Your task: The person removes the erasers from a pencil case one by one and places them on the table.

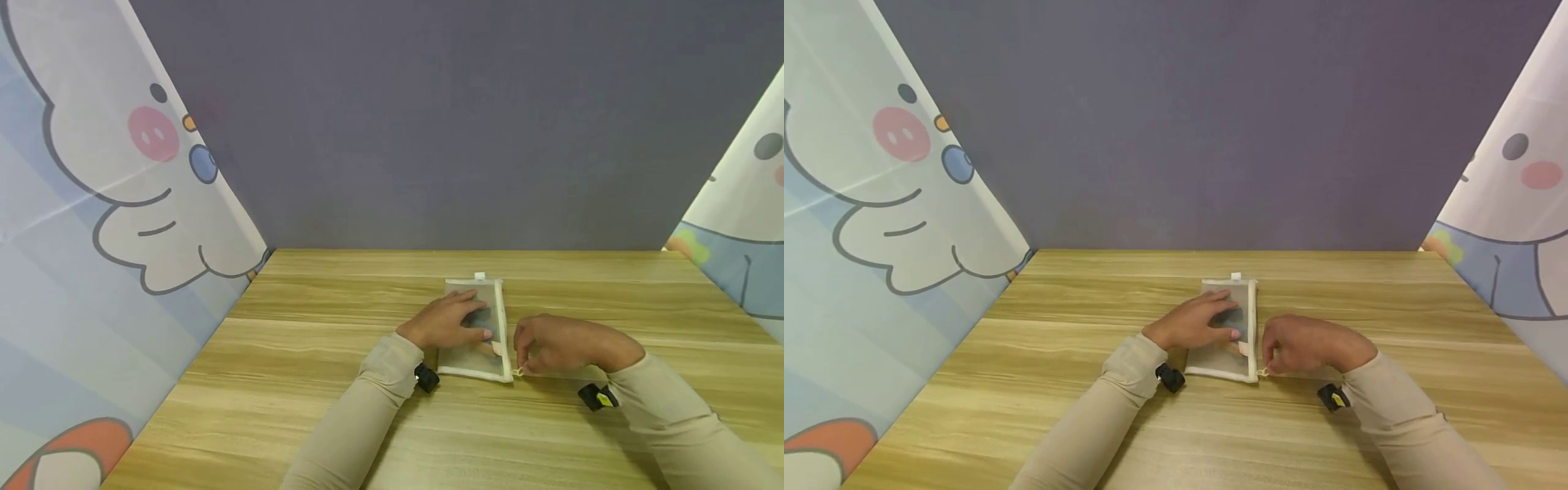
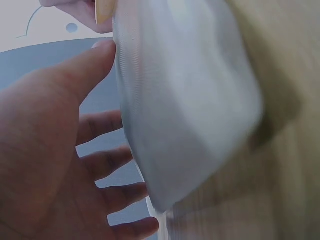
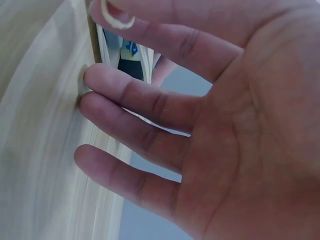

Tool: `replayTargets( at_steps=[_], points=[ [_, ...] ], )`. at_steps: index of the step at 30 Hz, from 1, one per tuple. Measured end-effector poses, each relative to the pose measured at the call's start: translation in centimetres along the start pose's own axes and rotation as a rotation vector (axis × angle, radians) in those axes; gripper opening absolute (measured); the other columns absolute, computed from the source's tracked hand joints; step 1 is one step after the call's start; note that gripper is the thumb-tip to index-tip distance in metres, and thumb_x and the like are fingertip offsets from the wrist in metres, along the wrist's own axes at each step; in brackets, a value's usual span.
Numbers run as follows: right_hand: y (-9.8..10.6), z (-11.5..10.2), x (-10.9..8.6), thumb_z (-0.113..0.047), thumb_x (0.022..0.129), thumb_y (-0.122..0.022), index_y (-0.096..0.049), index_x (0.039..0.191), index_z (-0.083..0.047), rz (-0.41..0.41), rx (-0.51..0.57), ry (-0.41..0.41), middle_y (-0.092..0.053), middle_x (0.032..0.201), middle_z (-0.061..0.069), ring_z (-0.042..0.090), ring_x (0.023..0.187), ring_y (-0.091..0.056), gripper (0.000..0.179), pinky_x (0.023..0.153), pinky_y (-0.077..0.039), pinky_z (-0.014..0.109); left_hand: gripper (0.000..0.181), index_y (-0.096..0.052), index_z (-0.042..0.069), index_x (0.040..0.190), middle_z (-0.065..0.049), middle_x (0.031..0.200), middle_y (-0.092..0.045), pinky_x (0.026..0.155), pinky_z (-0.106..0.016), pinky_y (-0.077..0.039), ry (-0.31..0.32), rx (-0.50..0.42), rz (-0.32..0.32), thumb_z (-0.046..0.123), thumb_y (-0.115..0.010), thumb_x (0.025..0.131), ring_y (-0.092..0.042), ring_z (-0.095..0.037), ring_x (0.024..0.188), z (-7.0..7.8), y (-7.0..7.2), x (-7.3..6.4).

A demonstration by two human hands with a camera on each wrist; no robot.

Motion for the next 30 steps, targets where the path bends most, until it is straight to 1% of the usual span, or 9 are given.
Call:
replayTargets(
  at_steps=[3, 7, 11, 13, 16, 20, 23, 27, 30],
  points=[
    [0.2, 0.5, 0.0, -0.014, 0.088, -0.074, -0.074, 0.084, -0.032, -0.001, -0.006, -0.012, -0.059, 0.097, -0.018, 0.008, 0.092, -0.058, 0.018, 0.079, -0.05, 0.035, 0.064, -0.048, 0.022, 0.152, -0.006, 0.162, -0.03, 0.116, -0.044, -0.028, -0.018, 0.007, 0.015, 0.058, -0.054, 0.099, -0.026, -0.027, 0.148, 0.1, 0.0, 0.1],
    [0.4, 1.1, -0.2, -0.019, 0.094, -0.071, -0.076, 0.098, -0.03, -0.003, 0.036, -0.048, -0.063, 0.102, -0.016, 0.013, 0.099, -0.061, 0.013, 0.084, -0.051, 0.041, 0.06, -0.052, 0.021, 0.149, -0.008, 0.16, -0.034, 0.116, -0.042, -0.028, -0.032, 0.031, 0.031, 0.056, -0.055, 0.099, -0.029, -0.025, 0.147, 0.5, 0.0, 0.0],
    [0.5, 1.7, -0.3, -0.022, 0.096, -0.069, -0.076, 0.107, -0.024, 0.034, 0.077, -0.065, -0.066, 0.106, -0.011, 0.013, 0.098, -0.062, 0.013, 0.081, -0.052, 0.038, 0.058, -0.053, 0.021, 0.147, -0.006, 0.159, -0.036, 0.115, -0.047, -0.028, -0.04, 0.059, 0.038, 0.054, -0.054, 0.1, -0.03, -0.025, 0.147, 1.1, -0.1, 0.0],
    [0.6, 2.1, -0.3, -0.022, 0.096, -0.069, -0.075, 0.108, -0.019, 0.065, 0.07, -0.068, -0.067, 0.106, -0.008, 0.011, 0.095, -0.063, 0.014, 0.079, -0.052, 0.035, 0.057, -0.054, 0.022, 0.147, -0.004, 0.159, -0.037, 0.115, -0.05, -0.028, -0.046, 0.07, 0.037, 0.055, -0.054, 0.1, -0.029, -0.026, 0.147, 1.5, -0.1, 0.0],
    [0.7, 2.7, -0.3, -0.02, 0.096, -0.069, -0.075, 0.109, -0.014, 0.111, 0.044, -0.085, -0.068, 0.105, -0.006, 0.011, 0.094, -0.064, 0.015, 0.077, -0.053, 0.034, 0.054, -0.055, 0.025, 0.146, -0.003, 0.158, -0.038, 0.114, -0.05, -0.029, -0.051, 0.072, 0.043, 0.055, -0.053, 0.101, -0.03, -0.028, 0.147, 1.9, 0.0, 0.0],
    [0.8, 3.2, -0.2, -0.016, 0.095, -0.07, -0.074, 0.108, -0.011, 0.163, -0.016, -0.128, -0.068, 0.105, -0.003, 0.014, 0.093, -0.064, 0.015, 0.077, -0.053, 0.038, 0.054, -0.055, 0.026, 0.146, -0.003, 0.158, -0.038, 0.114, -0.046, -0.03, -0.056, 0.075, 0.05, 0.057, -0.05, 0.101, -0.03, -0.028, 0.147, 2.4, 0.1, 0.0],
    [0.8, 3.5, -0.1, -0.015, 0.094, -0.071, -0.074, 0.108, -0.011, 0.187, -0.045, -0.16, -0.067, 0.105, -0.002, 0.016, 0.092, -0.063, 0.015, 0.076, -0.052, 0.039, 0.058, -0.055, 0.026, 0.145, -0.002, 0.158, -0.038, 0.113, -0.046, -0.032, -0.055, 0.086, 0.049, 0.061, -0.044, 0.101, -0.029, -0.027, 0.147, 2.6, 0.0, 0.0],
    [0.7, 3.8, 0.1, -0.016, 0.094, -0.071, -0.074, 0.108, -0.01, 0.211, -0.07, -0.154, -0.066, 0.104, -0.002, 0.017, 0.092, -0.063, 0.015, 0.077, -0.052, 0.041, 0.063, -0.057, 0.026, 0.144, -0.001, 0.157, -0.04, 0.11, -0.048, -0.036, -0.039, 0.104, 0.044, 0.067, -0.038, 0.1, -0.03, -0.027, 0.147, 2.9, -0.1, 0.2],
    [0.4, 4.1, 0.3, -0.015, 0.094, -0.071, -0.074, 0.107, -0.011, 0.229, -0.091, -0.147, -0.065, 0.103, -0.002, 0.018, 0.093, -0.063, 0.014, 0.079, -0.052, 0.042, 0.065, -0.057, 0.027, 0.144, -0.001, 0.156, -0.041, 0.108, -0.049, -0.038, -0.034, 0.135, 0.042, 0.069, -0.037, 0.099, -0.032, -0.027, 0.146, 3.1, -0.2, 0.2]
  ],
)
Point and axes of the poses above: each hand's wrist, its own x-axis towards the middle knuckle, its own y-axis out of the back of the hand, z = x × y, the point moved 4 cm from there along x, towards the middle knuckle
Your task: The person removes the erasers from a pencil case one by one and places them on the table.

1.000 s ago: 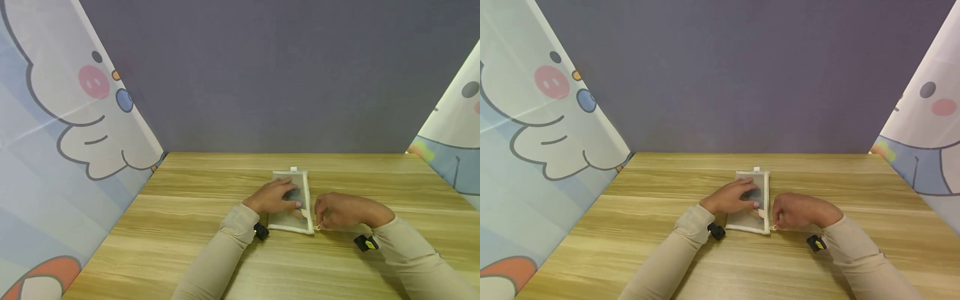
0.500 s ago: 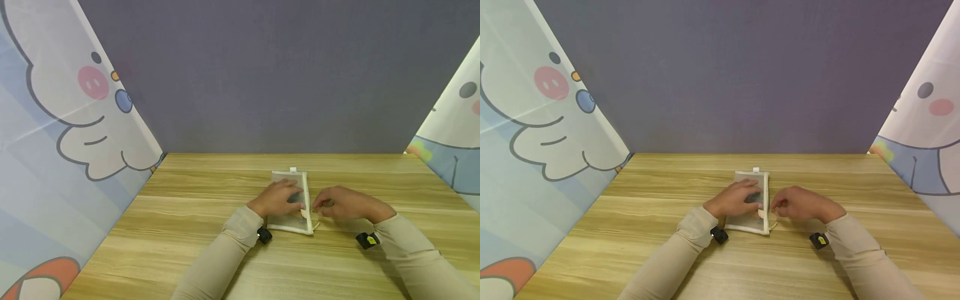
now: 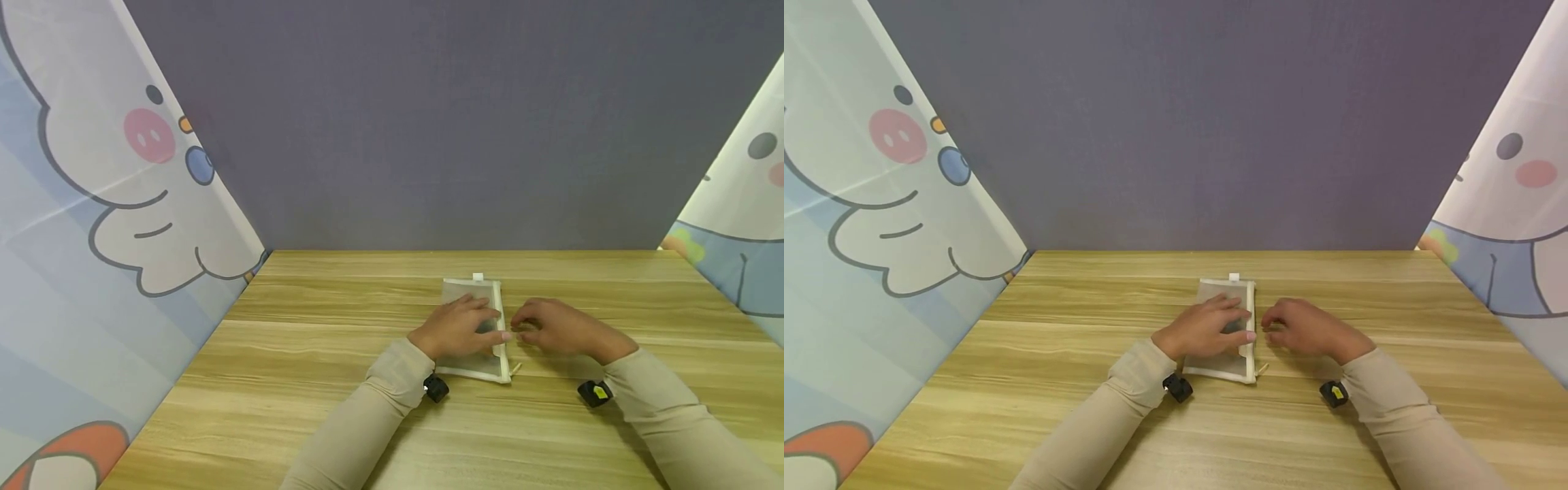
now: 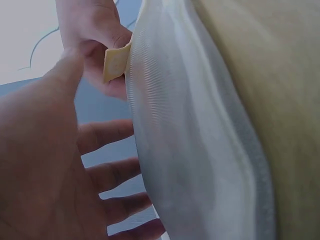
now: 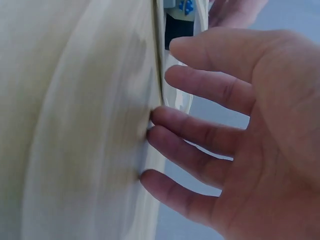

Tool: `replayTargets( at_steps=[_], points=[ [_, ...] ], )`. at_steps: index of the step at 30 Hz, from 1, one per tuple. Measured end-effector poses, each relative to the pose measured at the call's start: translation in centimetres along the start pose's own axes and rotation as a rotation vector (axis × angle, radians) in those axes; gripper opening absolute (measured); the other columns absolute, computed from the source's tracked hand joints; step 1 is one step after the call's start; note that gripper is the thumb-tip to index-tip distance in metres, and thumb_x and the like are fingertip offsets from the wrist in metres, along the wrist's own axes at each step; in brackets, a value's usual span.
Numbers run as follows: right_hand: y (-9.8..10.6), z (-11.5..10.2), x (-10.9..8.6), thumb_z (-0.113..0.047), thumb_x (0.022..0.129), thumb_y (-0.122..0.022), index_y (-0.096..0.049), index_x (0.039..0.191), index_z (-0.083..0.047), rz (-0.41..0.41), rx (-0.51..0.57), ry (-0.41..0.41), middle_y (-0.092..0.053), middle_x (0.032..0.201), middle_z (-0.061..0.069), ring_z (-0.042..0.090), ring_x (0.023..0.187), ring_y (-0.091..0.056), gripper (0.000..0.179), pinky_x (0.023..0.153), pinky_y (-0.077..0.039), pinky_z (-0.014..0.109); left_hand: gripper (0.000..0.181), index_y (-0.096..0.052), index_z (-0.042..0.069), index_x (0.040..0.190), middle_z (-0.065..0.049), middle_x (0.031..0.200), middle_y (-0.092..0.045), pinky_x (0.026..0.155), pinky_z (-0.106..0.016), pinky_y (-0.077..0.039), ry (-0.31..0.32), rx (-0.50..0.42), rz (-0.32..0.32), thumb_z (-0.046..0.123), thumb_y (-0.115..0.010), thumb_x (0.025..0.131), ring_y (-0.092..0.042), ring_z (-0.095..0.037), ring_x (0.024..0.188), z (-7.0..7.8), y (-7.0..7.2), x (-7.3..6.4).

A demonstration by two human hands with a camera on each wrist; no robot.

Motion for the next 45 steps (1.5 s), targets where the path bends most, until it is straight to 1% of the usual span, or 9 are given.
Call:
replayTargets(
  at_steps=[5, 10, 14, 19, 25, 28, 32, 38, 45],
  points=[
    [-0.6, 0.1, 0.2, -0.022, 0.095, -0.071, -0.072, 0.112, -0.009, 0.007, -0.004, -0.02, -0.064, 0.112, 0.005, 0.025, 0.101, -0.062, 0.021, 0.084, -0.051, 0.047, 0.064, -0.054, 0.03, 0.147, 0.0, 0.154, -0.044, 0.105, -0.05, -0.041, -0.031, 0.05, 0.004, 0.069, -0.037, 0.099, -0.035, -0.029, 0.144, 0.3, 0.0, -0.1],
    [-1.1, -0.1, 0.3, -0.027, 0.096, -0.07, -0.07, 0.12, -0.006, 0.027, -0.049, -0.045, -0.062, 0.119, 0.012, 0.032, 0.106, -0.061, 0.032, 0.087, -0.05, 0.053, 0.06, -0.05, 0.035, 0.15, 0.002, 0.15, -0.047, 0.103, -0.048, -0.043, -0.065, 0.082, 0.004, 0.067, -0.037, 0.101, -0.04, -0.027, 0.14, 0.7, 0.0, -0.2],
    [-1.3, -0.4, 0.2, -0.025, 0.096, -0.069, -0.067, 0.124, -0.003, 0.028, -0.085, -0.052, -0.06, 0.121, 0.016, 0.037, 0.108, -0.058, 0.035, 0.086, -0.05, 0.056, 0.057, -0.05, 0.039, 0.149, 0.003, 0.15, -0.047, 0.102, -0.047, -0.044, -0.059, 0.108, -0.01, 0.066, -0.035, 0.101, -0.041, -0.024, 0.139, 0.9, 0.0, -0.4],
    [-1.4, -0.6, 0.2, -0.036, 0.095, -0.07, -0.062, 0.131, 0.002, 0.006, -0.108, -0.071, -0.057, 0.126, 0.02, 0.041, 0.111, -0.056, 0.052, 0.086, -0.049, 0.058, 0.056, -0.045, 0.044, 0.149, 0.001, 0.153, -0.043, 0.102, -0.047, -0.044, -0.046, 0.143, -0.031, 0.068, -0.033, 0.1, -0.038, -0.025, 0.14, 1.1, -0.1, -0.5],
    [-1.5, -0.8, 0.1, -0.047, 0.094, -0.069, -0.059, 0.136, 0.002, -0.001, -0.137, -0.075, -0.054, 0.131, 0.023, 0.044, 0.115, -0.054, 0.065, 0.085, -0.044, 0.066, 0.056, -0.045, 0.046, 0.148, -0.001, 0.153, -0.041, 0.099, -0.045, -0.047, -0.048, 0.173, -0.033, 0.069, -0.032, 0.099, -0.04, -0.023, 0.139, 1.3, -0.1, -0.6],
    [-1.5, -0.9, 0.0, -0.051, 0.093, -0.068, -0.057, 0.139, 0.001, -0.006, -0.141, -0.073, -0.053, 0.133, 0.024, 0.044, 0.117, -0.052, 0.07, 0.085, -0.042, 0.069, 0.057, -0.047, 0.046, 0.148, -0.001, 0.153, -0.041, 0.099, -0.046, -0.046, -0.047, 0.165, -0.043, 0.07, -0.032, 0.098, -0.039, -0.023, 0.139, 1.4, -0.1, -0.7],
    [-1.5, -1.1, -0.1, -0.048, 0.093, -0.07, -0.056, 0.14, 0.001, -0.006, -0.128, -0.081, -0.049, 0.138, 0.028, 0.047, 0.124, -0.047, 0.07, 0.089, -0.036, 0.075, 0.057, -0.051, 0.043, 0.146, 0.0, 0.153, -0.04, 0.101, -0.048, -0.045, -0.038, 0.118, -0.044, 0.069, -0.034, 0.099, -0.038, -0.023, 0.139, 1.5, 0.0, -0.7],
    [-1.6, -1.2, -0.3, -0.04, 0.092, -0.071, -0.06, 0.138, -0.004, -0.014, -0.11, -0.105, -0.042, 0.144, 0.036, 0.057, 0.132, -0.037, 0.061, 0.092, -0.029, 0.08, 0.052, -0.058, 0.038, 0.139, 0.002, 0.151, -0.043, 0.102, -0.048, -0.044, -0.015, 0.04, -0.008, 0.066, -0.041, 0.099, -0.04, -0.02, 0.138, 1.4, 0.2, -0.7],
    [-1.6, -1.0, -0.3, -0.042, 0.088, -0.073, -0.06, 0.139, -0.011, -0.043, -0.086, -0.125, -0.038, 0.147, 0.037, 0.056, 0.135, -0.033, 0.061, 0.094, -0.027, 0.08, 0.044, -0.061, 0.034, 0.132, 0.011, 0.142, -0.05, 0.1, -0.041, -0.046, -0.015, -0.028, 0.037, 0.061, -0.048, 0.1, -0.046, -0.014, 0.132, 1.4, 0.4, -0.6]
  ],
)
Point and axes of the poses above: each hand's wrist, its own x-axis towards the middle knuckle, its own y-axis out of the back of the hand, z = x × y, the point moved 4 cm from there along x, towards the middle knuckle
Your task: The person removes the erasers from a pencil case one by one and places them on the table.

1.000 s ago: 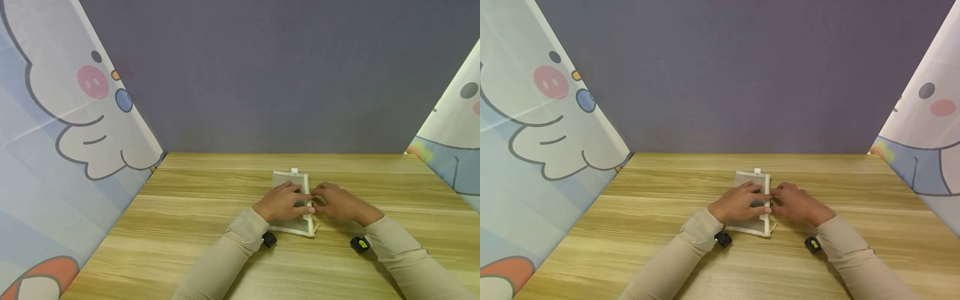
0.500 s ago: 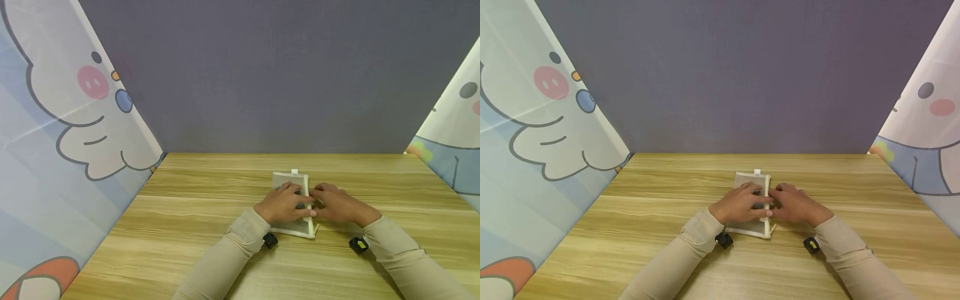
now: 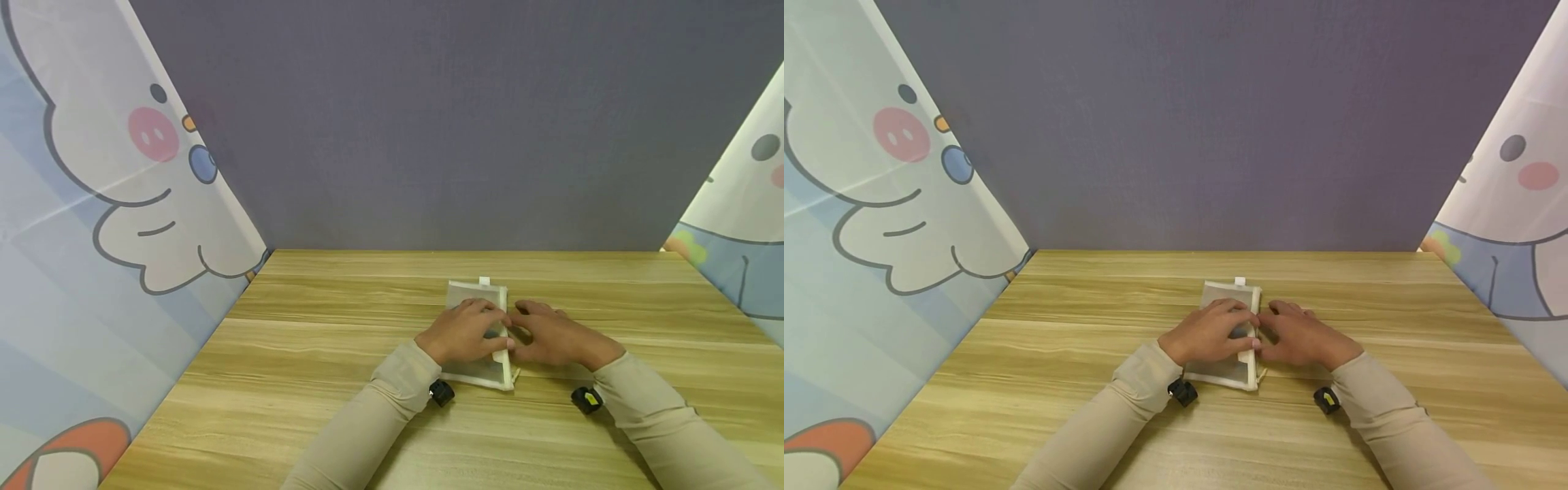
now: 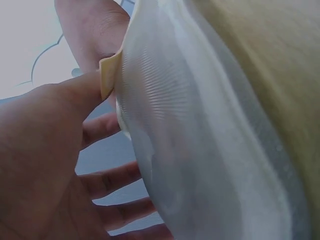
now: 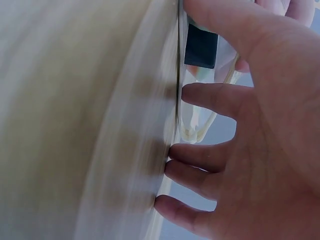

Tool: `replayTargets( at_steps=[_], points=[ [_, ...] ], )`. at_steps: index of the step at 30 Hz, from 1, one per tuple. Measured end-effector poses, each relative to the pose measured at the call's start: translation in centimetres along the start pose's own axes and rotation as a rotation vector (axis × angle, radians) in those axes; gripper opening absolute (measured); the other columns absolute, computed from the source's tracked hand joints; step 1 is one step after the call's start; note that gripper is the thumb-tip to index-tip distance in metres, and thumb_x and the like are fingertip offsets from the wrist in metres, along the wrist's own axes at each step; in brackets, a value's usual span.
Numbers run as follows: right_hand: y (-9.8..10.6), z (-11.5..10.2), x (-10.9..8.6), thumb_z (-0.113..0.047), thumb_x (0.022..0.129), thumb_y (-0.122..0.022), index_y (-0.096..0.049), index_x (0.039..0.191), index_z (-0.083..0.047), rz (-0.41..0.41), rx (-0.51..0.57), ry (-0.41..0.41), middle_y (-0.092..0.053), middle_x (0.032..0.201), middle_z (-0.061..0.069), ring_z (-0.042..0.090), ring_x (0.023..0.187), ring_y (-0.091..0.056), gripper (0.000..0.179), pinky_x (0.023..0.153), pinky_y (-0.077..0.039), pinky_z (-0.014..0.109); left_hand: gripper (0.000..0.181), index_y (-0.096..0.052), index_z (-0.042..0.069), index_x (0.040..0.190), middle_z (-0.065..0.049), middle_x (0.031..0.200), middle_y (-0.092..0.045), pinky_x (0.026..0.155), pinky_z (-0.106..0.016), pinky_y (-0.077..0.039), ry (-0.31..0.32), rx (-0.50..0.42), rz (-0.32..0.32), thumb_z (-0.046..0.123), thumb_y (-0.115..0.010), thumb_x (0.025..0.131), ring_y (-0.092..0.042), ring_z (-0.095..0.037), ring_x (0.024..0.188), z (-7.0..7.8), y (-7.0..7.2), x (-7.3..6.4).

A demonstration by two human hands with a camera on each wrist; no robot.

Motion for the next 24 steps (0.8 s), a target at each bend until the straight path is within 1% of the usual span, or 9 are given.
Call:
replayTargets(
  at_steps=[6, 9, 12, 16, 18, 21, 24],
  points=[
    [-0.1, 0.09, 0.05, -0.048, 0.088, -0.073, -0.056, 0.143, -0.008, -0.024, -0.02, -0.003, -0.036, 0.148, 0.037, 0.057, 0.134, -0.033, 0.069, 0.095, -0.028, 0.078, 0.04, -0.064, 0.029, 0.122, 0.009, 0.135, -0.055, 0.091, -0.032, -0.049, 0.003, -0.032, 0.052, 0.06, -0.051, 0.099, -0.054, -0.012, 0.121, -0.05, 0.12, 0.13],
    [-0.18, 0.1, 0.05, -0.052, 0.088, -0.072, -0.054, 0.145, -0.008, -0.031, -0.028, -0.003, -0.036, 0.148, 0.036, 0.057, 0.134, -0.033, 0.074, 0.095, -0.027, 0.079, 0.039, -0.064, 0.028, 0.118, 0.007, 0.129, -0.056, 0.083, -0.028, -0.049, 0.006, -0.035, 0.07, 0.06, -0.053, 0.098, -0.057, -0.01, 0.109, -0.07, 0.16, 0.18],
    [-0.22, 0.07, 0.01, -0.056, 0.088, -0.071, -0.052, 0.147, -0.009, -0.036, -0.03, 0.002, -0.035, 0.148, 0.037, 0.057, 0.134, -0.034, 0.078, 0.093, -0.026, 0.08, 0.037, -0.063, 0.026, 0.112, 0.007, 0.119, -0.056, 0.074, -0.024, -0.046, 0.011, -0.05, 0.085, 0.059, -0.056, 0.097, -0.056, -0.008, 0.095, -0.13, 0.24, 0.24],
    [-0.26, 0.04, -0.04, -0.058, 0.089, -0.069, -0.048, 0.15, -0.008, -0.047, -0.019, -0.008, -0.032, 0.15, 0.038, 0.059, 0.135, -0.031, 0.082, 0.093, -0.025, 0.082, 0.03, -0.06, 0.023, 0.103, 0.008, 0.108, -0.053, 0.066, -0.02, -0.043, 0.03, -0.098, 0.095, 0.052, -0.062, 0.097, -0.052, -0.006, 0.08, -0.36, 0.32, 0.29],
    [-0.25, -0.02, -0.03, -0.059, 0.089, -0.069, -0.046, 0.151, -0.007, -0.051, -0.013, -0.017, -0.031, 0.15, 0.038, 0.059, 0.135, -0.03, 0.084, 0.093, -0.025, 0.082, 0.023, -0.057, 0.023, 0.098, 0.009, 0.104, -0.05, 0.063, -0.02, -0.042, 0.047, -0.115, 0.097, 0.046, -0.063, 0.098, -0.05, -0.006, 0.076, -0.53, 0.32, 0.33],
    [-0.15, -0.23, 0.0, -0.059, 0.088, -0.069, -0.047, 0.151, -0.007, -0.048, -0.011, -0.013, -0.031, 0.149, 0.039, 0.06, 0.134, -0.031, 0.084, 0.093, -0.025, 0.081, 0.017, -0.053, 0.025, 0.092, 0.01, 0.102, -0.048, 0.062, -0.02, -0.041, 0.068, -0.126, 0.1, 0.037, -0.062, 0.098, -0.049, -0.006, 0.074, -0.72, 0.32, 0.35],
    [-0.1, -0.4, 0.0, -0.062, 0.088, -0.068, -0.048, 0.151, -0.01, -0.046, -0.016, -0.005, -0.032, 0.149, 0.04, 0.061, 0.133, -0.032, 0.084, 0.093, -0.026, 0.081, 0.013, -0.052, 0.025, 0.09, 0.009, 0.103, -0.048, 0.063, -0.02, -0.041, 0.075, -0.135, 0.106, 0.03, -0.063, 0.096, -0.049, -0.007, 0.075, -0.87, 0.44, 0.33]
  ],
)
Point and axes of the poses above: each hand's wrist, its own x-axis towards the middle knuckle, its own y-axis out of the back of the hand, z = x × y, the point moved 4 cm from there along x, towards the middle knuckle
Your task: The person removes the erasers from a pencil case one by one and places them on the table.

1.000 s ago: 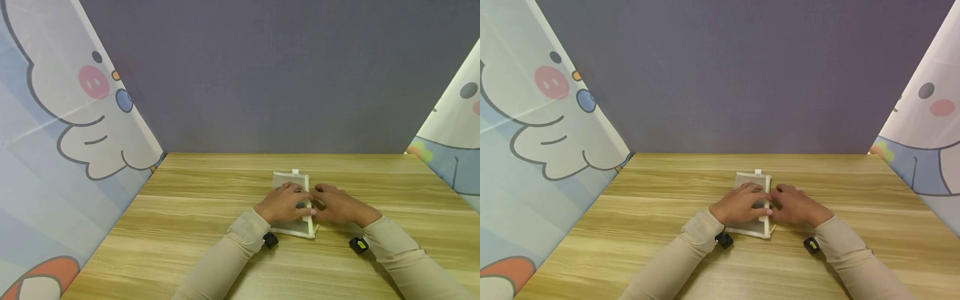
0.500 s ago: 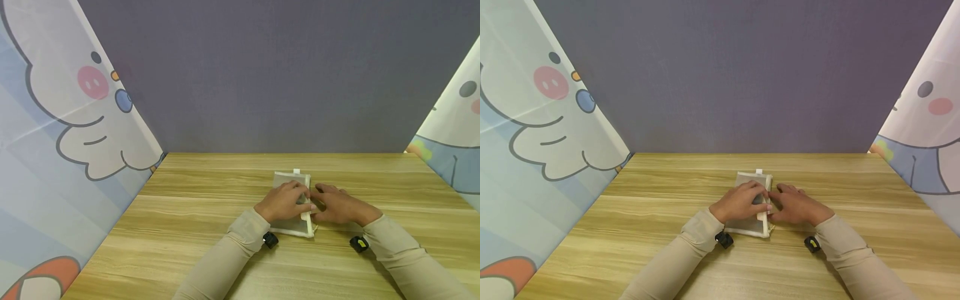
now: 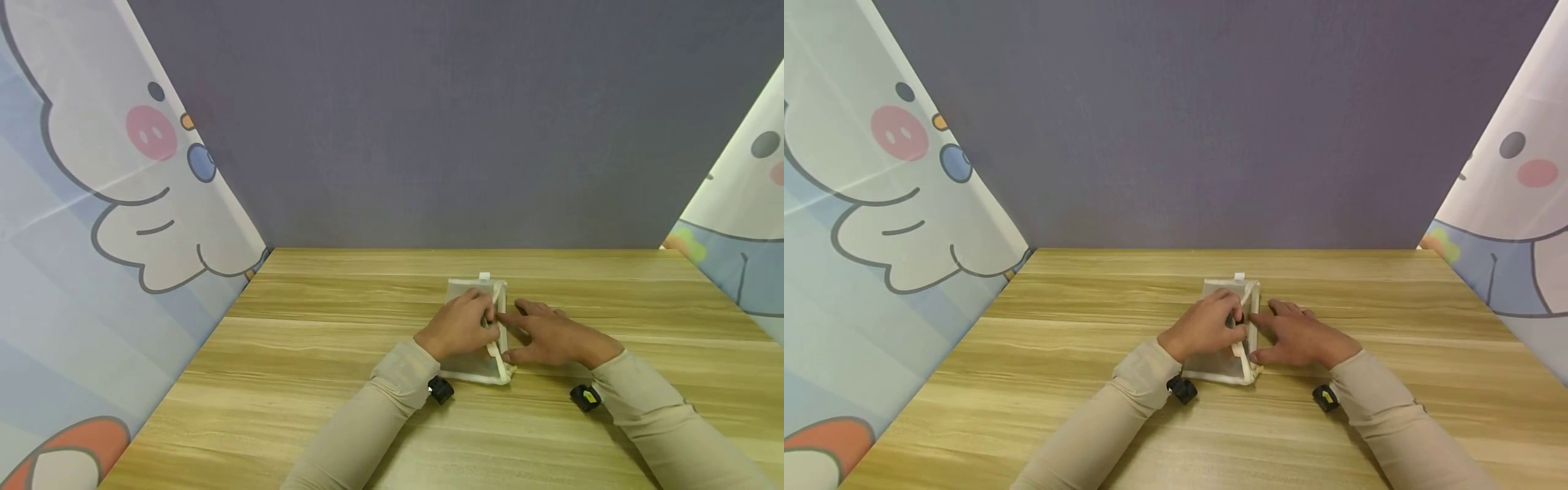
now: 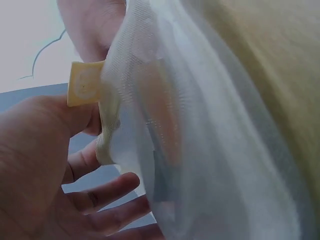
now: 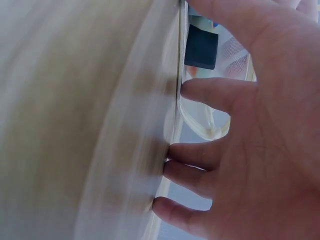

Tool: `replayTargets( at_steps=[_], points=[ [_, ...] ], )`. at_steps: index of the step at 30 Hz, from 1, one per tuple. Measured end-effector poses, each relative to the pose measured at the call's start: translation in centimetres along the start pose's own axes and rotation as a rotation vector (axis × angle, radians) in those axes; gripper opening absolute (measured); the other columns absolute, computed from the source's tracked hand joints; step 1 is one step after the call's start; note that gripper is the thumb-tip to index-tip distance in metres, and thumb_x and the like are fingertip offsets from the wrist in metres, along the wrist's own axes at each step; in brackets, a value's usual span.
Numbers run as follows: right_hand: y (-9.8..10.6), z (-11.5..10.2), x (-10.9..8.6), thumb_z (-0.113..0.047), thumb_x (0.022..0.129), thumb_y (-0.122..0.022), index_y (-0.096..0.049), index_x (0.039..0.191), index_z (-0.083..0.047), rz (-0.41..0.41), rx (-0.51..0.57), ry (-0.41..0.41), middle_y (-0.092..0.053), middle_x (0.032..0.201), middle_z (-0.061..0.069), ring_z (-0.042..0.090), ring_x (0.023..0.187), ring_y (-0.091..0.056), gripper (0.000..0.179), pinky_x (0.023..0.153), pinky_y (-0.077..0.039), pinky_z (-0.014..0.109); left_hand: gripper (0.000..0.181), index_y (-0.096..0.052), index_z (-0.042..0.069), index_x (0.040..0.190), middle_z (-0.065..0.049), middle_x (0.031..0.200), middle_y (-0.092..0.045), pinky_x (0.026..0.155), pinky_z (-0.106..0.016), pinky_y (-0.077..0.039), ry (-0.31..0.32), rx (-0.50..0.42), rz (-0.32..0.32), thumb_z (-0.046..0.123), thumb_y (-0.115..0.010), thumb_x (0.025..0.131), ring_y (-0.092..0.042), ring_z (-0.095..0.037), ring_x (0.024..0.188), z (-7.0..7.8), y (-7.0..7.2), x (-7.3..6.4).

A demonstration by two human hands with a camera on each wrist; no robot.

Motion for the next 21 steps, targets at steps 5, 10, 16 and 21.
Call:
replayTargets(
  at_steps=[5, 10, 16, 21],
  points=[
    [-0.1, 0.1, 0.0, -0.062, 0.088, -0.067, -0.049, 0.151, -0.012, 0.003, 0.002, 0.011, -0.032, 0.148, 0.041, 0.062, 0.133, -0.031, 0.082, 0.093, -0.027, 0.08, 0.009, -0.066, 0.021, 0.102, 0.004, 0.122, -0.056, 0.073, -0.021, -0.045, -0.018, -0.03, 0.003, 0.024, -0.066, 0.094, -0.056, -0.008, 0.09, -0.3, 0.5, 0.2],
    [-0.1, 0.4, 0.1, -0.055, 0.091, -0.067, -0.047, 0.151, -0.007, -0.014, 0.02, 0.037, -0.028, 0.148, 0.044, 0.063, 0.134, -0.027, 0.079, 0.098, -0.03, 0.074, 0.029, -0.072, 0.024, 0.122, 0.003, 0.137, -0.058, 0.094, -0.027, -0.045, -0.014, -0.046, -0.035, 0.017, -0.065, 0.095, -0.05, -0.012, 0.128, -0.7, 0.8, 0.4],
    [-0.2, 0.6, 0.2, -0.052, 0.092, -0.068, -0.046, 0.15, -0.002, -0.028, 0.04, 0.028, -0.024, 0.149, 0.045, 0.063, 0.136, -0.024, 0.08, 0.101, -0.03, 0.072, 0.035, -0.071, 0.023, 0.13, 0.0, 0.144, -0.055, 0.104, -0.032, -0.042, 0.026, -0.063, -0.079, 0.015, -0.062, 0.096, -0.045, -0.016, 0.136, -1.1, 0.9, 0.5],
    [-0.1, 0.6, 0.3, -0.051, 0.091, -0.069, -0.046, 0.15, -0.001, -0.032, 0.037, 0.009, -0.024, 0.15, 0.044, 0.062, 0.137, -0.023, 0.081, 0.102, -0.029, 0.072, 0.042, -0.063, 0.02, 0.139, 0.001, 0.148, -0.051, 0.095, -0.029, -0.044, 0.059, -0.063, -0.085, 0.019, -0.061, 0.097, -0.047, -0.017, 0.136, -1.4, 1.0, 0.4]
  ],
)
Point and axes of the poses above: each hand's wrist, its own x-axis towards the middle knuckle, its own y-axis out of the back of the hand, z = x × y, the point moved 4 cm from there along x, towards the middle knuckle
